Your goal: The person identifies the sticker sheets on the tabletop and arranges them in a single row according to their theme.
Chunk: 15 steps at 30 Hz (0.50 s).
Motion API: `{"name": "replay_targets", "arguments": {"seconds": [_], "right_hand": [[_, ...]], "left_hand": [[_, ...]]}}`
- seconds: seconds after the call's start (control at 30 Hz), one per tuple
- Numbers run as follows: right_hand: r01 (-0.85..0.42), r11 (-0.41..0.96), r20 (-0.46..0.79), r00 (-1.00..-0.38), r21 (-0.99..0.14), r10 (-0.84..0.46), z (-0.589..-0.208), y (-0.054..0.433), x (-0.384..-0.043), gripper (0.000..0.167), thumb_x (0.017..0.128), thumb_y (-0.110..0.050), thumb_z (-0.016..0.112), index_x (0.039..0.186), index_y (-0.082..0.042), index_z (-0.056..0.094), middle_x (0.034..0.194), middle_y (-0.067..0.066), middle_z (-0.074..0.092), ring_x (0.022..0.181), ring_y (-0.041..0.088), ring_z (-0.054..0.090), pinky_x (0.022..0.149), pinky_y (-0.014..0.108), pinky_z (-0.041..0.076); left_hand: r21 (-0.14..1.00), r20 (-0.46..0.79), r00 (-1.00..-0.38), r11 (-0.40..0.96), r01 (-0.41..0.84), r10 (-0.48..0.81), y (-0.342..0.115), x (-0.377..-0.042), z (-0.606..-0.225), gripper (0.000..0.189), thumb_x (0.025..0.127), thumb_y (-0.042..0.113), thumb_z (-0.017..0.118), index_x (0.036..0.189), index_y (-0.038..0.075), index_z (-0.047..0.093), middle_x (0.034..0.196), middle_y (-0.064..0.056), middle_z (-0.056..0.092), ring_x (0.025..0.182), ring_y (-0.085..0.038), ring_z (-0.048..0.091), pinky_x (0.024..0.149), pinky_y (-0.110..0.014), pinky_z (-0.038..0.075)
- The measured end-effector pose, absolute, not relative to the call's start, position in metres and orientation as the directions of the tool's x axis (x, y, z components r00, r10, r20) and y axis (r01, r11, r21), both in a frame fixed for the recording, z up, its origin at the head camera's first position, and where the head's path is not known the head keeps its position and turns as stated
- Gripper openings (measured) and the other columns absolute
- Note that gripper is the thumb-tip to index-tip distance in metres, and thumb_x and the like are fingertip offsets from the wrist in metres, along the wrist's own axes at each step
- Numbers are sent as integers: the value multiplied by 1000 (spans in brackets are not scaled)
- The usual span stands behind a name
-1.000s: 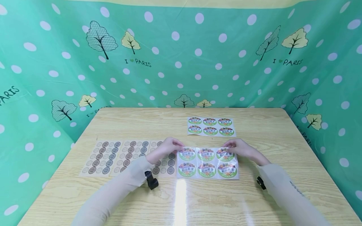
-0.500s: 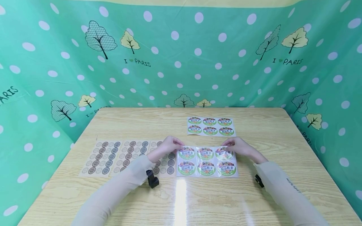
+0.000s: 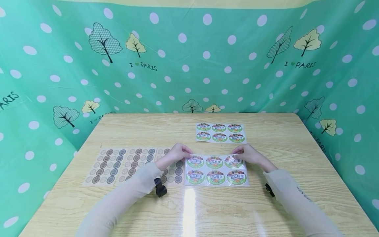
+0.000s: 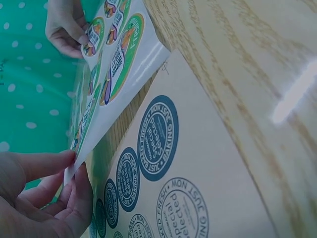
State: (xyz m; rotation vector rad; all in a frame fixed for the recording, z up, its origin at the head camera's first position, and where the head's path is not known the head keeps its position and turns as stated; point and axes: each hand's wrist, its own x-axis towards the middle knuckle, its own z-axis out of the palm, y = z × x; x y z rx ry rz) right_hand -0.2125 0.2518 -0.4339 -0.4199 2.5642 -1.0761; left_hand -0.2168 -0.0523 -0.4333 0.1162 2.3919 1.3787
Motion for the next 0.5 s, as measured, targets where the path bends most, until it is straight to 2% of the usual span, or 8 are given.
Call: {"name": "replay_targets", "arguments": {"seconds": [0.5], "right_hand": [[-195, 664, -142, -897, -721, -418, -439, 252, -214, 23, 78, -2, 60, 98, 9, 61, 91, 17, 63, 75, 17, 56, 65, 23, 47]], "left_hand": [[808, -262, -935, 584, -76, 240, -50, -217, -436, 10, 74, 0, 64, 83, 0, 67, 70, -7, 63, 48, -7, 48, 43, -17, 43]]}}
